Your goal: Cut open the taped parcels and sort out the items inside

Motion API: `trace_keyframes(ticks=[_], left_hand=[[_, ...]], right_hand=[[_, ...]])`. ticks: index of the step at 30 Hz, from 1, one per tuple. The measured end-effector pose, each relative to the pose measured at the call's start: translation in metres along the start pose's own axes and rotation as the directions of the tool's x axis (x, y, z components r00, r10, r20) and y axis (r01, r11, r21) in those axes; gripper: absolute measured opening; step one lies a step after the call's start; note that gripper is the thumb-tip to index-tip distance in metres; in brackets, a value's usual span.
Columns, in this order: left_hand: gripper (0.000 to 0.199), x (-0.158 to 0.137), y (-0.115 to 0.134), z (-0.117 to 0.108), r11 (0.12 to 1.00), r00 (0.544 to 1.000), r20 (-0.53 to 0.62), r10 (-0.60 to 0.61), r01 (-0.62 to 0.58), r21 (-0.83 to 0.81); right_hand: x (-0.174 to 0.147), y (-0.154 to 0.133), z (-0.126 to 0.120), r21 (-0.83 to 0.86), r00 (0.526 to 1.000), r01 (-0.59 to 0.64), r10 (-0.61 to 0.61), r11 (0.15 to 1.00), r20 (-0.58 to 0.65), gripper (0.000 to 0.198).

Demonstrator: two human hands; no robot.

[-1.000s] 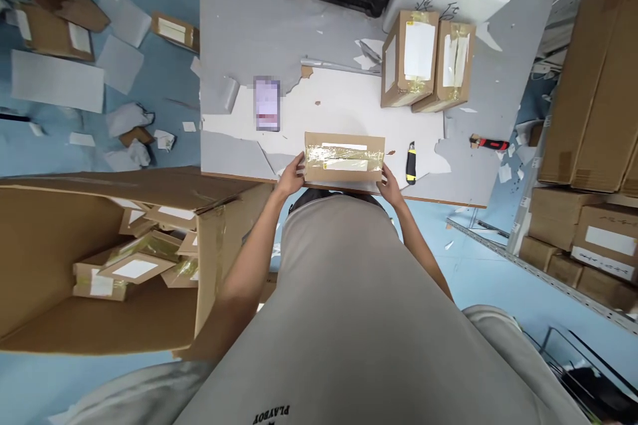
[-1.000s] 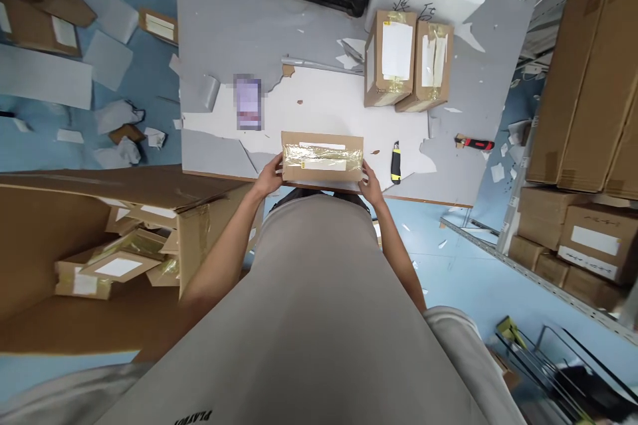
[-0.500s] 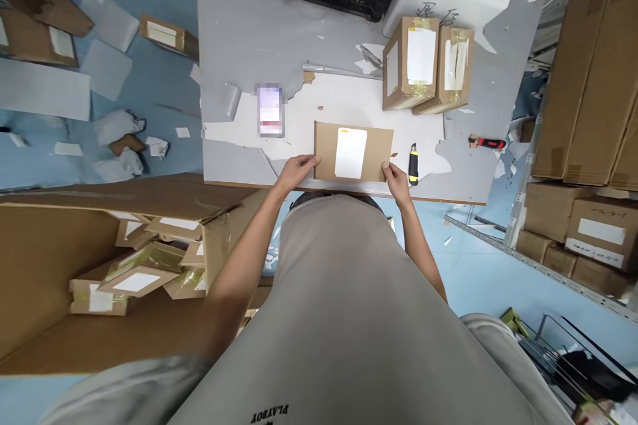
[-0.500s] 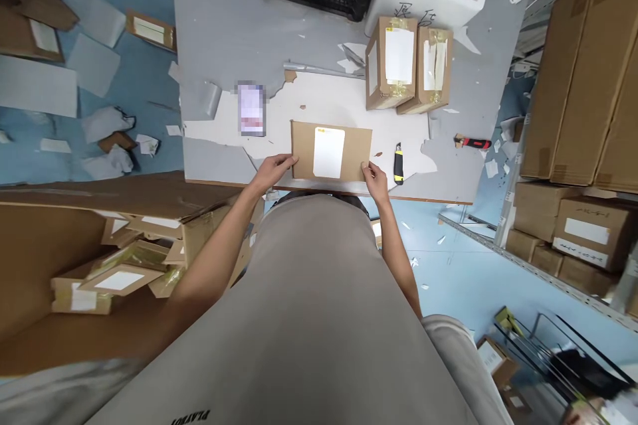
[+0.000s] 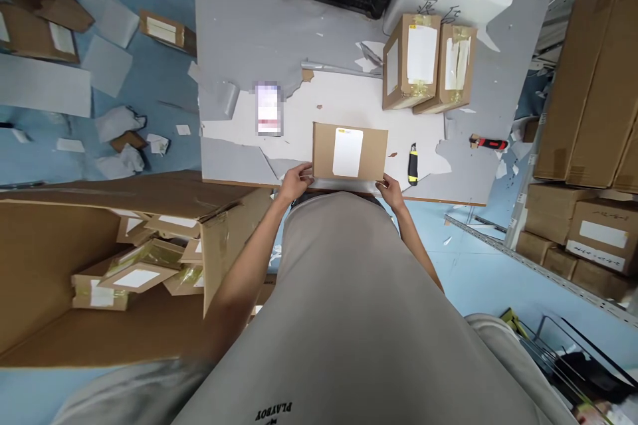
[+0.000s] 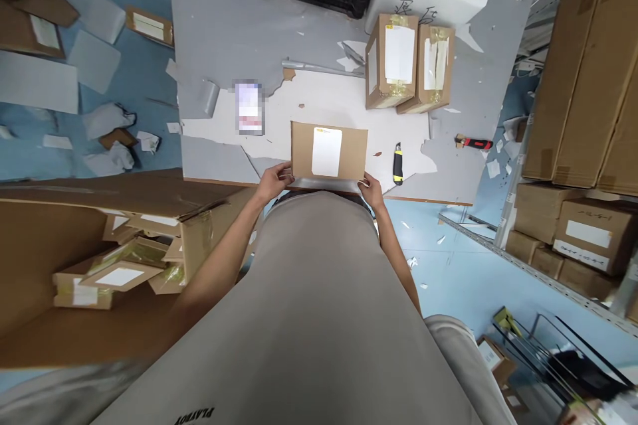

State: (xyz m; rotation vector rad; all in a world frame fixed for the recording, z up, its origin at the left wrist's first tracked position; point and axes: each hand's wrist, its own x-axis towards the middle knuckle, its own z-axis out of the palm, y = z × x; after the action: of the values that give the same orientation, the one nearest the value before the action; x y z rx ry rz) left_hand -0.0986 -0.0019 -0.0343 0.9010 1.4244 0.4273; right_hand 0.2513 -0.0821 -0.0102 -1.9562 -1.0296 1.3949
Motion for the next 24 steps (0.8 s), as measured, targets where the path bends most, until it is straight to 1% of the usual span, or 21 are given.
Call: trace_keyframes(ticks=[1, 3, 6, 9, 12, 14, 15, 17, 19, 22, 24], left_hand=[[0.066, -0.001, 0.003, 0.003, 1.000, 1.000, -0.007, 0.015, -0.015, 0.002], [0.065, -0.003, 0.011, 0.007, 0.998, 0.997, -0.043, 0.067, -0.067, 0.002], [0.058, -0.004, 0.034, 0.008, 0.983, 0.976, -0.113, 0.184, -0.184, 0.013], [0.052, -0.007, 0.061, 0.005, 0.947, 0.927, -0.198, 0.320, -0.306, 0.097], [0.047, -0.009, 0.081, 0.004, 0.915, 0.881, -0.261, 0.394, -0.351, 0.196], [0.042, -0.007, 0.085, 0.007, 0.915, 0.880, -0.274, 0.387, -0.330, 0.233], [0.040, -0.005, 0.084, 0.011, 0.924, 0.893, -0.273, 0.358, -0.298, 0.239], [0.038, -0.001, 0.077, 0.019, 0.955, 0.926, -0.269, 0.263, -0.209, 0.212], [0.038, 0.000, 0.070, 0.029, 0.975, 0.939, -0.283, 0.197, -0.156, 0.160], [0.038, -0.003, 0.065, 0.041, 0.976, 0.914, -0.346, 0.213, -0.181, 0.124], [0.039, -0.008, 0.068, 0.047, 0.976, 0.903, -0.373, 0.215, -0.185, 0.115]], right_hand=[[0.000, -0.002, 0.000, 0.013, 1.000, -0.002, 0.002, 1.000, -0.007, 0.052], [0.002, -0.010, -0.003, 0.031, 0.998, -0.013, 0.015, 0.999, -0.059, 0.049], [0.006, -0.030, -0.016, -0.016, 0.986, 0.050, -0.052, 0.999, -0.157, 0.053], [0.010, -0.055, -0.034, -0.082, 0.959, 0.143, -0.158, 0.986, -0.233, 0.061], [0.013, -0.072, -0.045, -0.128, 0.933, 0.184, -0.214, 0.975, -0.290, 0.066], [0.017, -0.073, -0.046, -0.145, 0.933, 0.177, -0.213, 0.973, -0.290, 0.071], [0.019, -0.071, -0.046, -0.162, 0.939, 0.164, -0.204, 0.973, -0.278, 0.073], [0.023, -0.062, -0.042, -0.204, 0.950, 0.123, -0.175, 0.971, -0.261, 0.075], [0.026, -0.052, -0.038, -0.212, 0.955, 0.090, -0.145, 0.973, -0.259, 0.075], [0.027, -0.040, -0.032, -0.156, 0.956, 0.080, -0.120, 0.984, -0.267, 0.075], [0.027, -0.035, -0.032, -0.135, 0.958, 0.080, -0.113, 0.988, -0.262, 0.074]])
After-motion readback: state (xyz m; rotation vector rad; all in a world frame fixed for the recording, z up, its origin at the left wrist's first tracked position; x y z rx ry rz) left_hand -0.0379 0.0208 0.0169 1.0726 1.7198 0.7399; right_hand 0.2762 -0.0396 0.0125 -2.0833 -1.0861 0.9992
